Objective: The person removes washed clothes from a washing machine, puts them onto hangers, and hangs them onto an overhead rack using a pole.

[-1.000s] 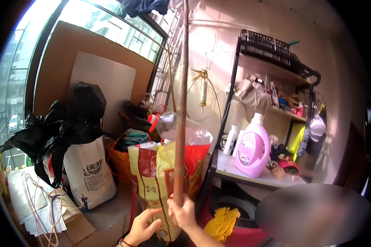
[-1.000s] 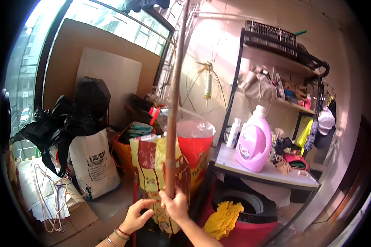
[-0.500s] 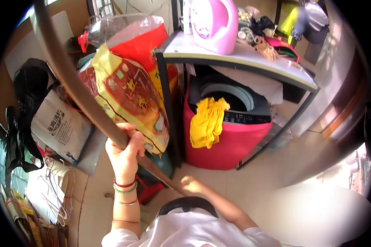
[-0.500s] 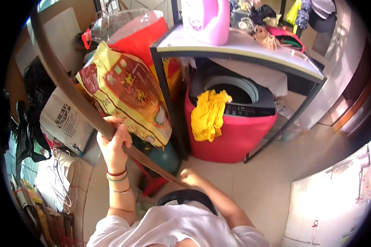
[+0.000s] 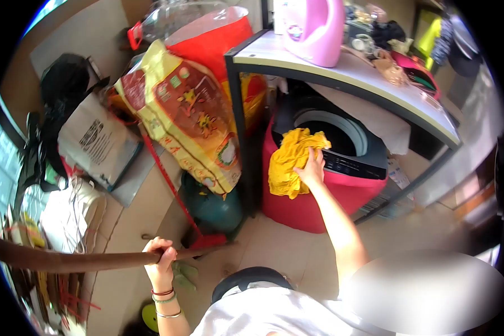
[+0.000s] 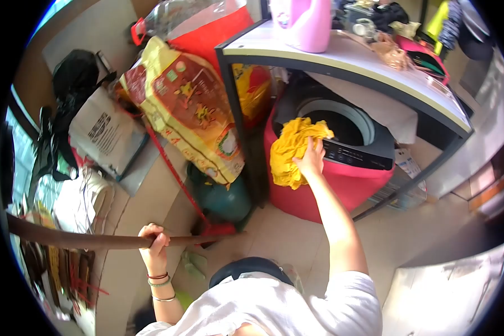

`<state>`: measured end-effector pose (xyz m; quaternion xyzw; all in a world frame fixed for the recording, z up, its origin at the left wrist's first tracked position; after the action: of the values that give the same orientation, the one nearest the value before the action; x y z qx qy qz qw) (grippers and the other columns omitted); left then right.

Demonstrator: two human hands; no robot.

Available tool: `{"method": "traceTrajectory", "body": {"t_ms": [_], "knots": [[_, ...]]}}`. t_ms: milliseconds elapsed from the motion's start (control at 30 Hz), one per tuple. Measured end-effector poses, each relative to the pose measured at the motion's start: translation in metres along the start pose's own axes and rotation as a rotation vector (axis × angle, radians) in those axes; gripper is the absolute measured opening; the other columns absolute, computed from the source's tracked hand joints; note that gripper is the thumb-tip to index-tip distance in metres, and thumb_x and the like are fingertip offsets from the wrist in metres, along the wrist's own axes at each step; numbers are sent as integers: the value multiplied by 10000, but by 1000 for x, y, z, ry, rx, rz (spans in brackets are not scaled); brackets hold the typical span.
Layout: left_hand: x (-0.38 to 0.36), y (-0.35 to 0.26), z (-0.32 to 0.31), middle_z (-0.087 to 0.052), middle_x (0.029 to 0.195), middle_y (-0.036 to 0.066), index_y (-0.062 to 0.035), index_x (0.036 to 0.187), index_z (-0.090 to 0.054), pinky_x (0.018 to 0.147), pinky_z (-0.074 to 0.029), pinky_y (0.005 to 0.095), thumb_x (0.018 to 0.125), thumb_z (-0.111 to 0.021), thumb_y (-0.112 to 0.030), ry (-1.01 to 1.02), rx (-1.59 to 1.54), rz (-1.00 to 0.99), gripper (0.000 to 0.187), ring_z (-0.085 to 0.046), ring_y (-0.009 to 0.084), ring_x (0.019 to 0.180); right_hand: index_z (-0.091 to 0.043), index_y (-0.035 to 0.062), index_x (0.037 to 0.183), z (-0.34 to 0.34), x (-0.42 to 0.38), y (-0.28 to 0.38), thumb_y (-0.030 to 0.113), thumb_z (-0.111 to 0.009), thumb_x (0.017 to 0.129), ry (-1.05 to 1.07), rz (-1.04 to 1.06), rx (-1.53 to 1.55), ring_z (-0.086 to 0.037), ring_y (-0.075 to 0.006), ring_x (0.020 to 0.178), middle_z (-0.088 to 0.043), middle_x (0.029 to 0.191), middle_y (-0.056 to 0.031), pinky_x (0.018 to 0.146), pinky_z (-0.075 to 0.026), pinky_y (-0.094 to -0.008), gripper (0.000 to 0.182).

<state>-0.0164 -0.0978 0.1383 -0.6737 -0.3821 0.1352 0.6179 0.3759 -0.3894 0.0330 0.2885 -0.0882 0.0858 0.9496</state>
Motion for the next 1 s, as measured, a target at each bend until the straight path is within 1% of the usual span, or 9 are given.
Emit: {"method": "traceTrajectory", "body": {"t_ms": [100,300,400,500,667,767,833,933,1000], "knots": [[-27,-7,17,-472,661,25,-3,778,-578,535,-356,221,714,-647,-23,43,89,-47,96,-450,113,577,-362,137,1266,-24,7,9,210,-752,613,14,75,-257,-249,-357,1213,-248,1330,-180,888,-423,-416,764],[-79,7,60,-495,712,50,-10,726,-547,674,-396,277,763,-682,-206,-178,259,-57,241,-478,160,699,-517,34,1051,-28,12,-17,12,-659,643,-206,198,76,-394,-315,1099,-420,1178,-124,846,-440,-379,432],[-104,25,75,-510,728,66,-7,730,-548,718,-407,298,764,-676,-221,-215,332,-37,252,-497,182,722,-462,-70,1121,-48,-17,-30,-84,-554,659,118,-136,1285,-496,-257,1071,-501,1161,-149,918,-399,-363,471],[-120,28,85,-527,756,73,-11,767,-576,764,-419,318,762,-680,-272,-207,365,-54,281,-520,205,795,-384,-47,1223,-44,-84,7,65,-492,640,357,-143,1632,-509,-327,1072,-510,1153,-189,948,-398,-427,603],[-143,41,70,-552,1108,139,-30,1107,-565,944,-351,352,681,-738,-186,524,282,416,486,-468,263,1105,-370,19,1271,-63,-170,81,322,-535,729,913,-57,1872,-469,-299,1128,-464,1246,-135,977,-356,-440,642],[-159,40,67,-466,1238,159,14,1221,-468,993,-295,346,639,-734,-97,905,68,507,650,-408,267,1171,-362,26,1281,-74,-193,129,477,-499,802,1052,-329,2003,-451,-284,1148,-446,1268,-120,983,-348,-425,673],[-155,50,86,-494,1222,142,25,1204,-479,983,-318,328,766,-647,-145,689,-118,745,499,-440,221,1147,-398,36,1261,-84,-218,173,482,-417,869,1189,-318,1882,-485,-249,1116,-488,1230,-102,949,-386,-397,595],[-121,70,114,-507,1204,130,27,1209,-457,965,-358,340,860,-539,-294,342,54,736,481,-469,206,1129,-481,41,1185,-80,-288,243,317,-524,864,1505,214,1489,-538,-208,1047,-547,1158,-71,924,-408,-364,425],[-106,88,113,-402,1318,78,-53,1301,-377,982,-331,311,916,-412,-375,276,-375,632,503,-406,181,1181,-560,28,1063,-40,-357,297,201,-563,837,1710,724,1148,-573,-207,966,-579,1089,-87,865,-435,-339,284]]}}
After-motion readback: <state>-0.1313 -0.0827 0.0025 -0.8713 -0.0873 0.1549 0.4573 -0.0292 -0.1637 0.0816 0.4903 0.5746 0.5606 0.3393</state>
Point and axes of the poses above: each hand's wrist, its own x-axis towards the middle knuckle, its own z-axis out of the back of the hand, y = z × x, the point moved 9 cm from there along x, towards the middle knuckle
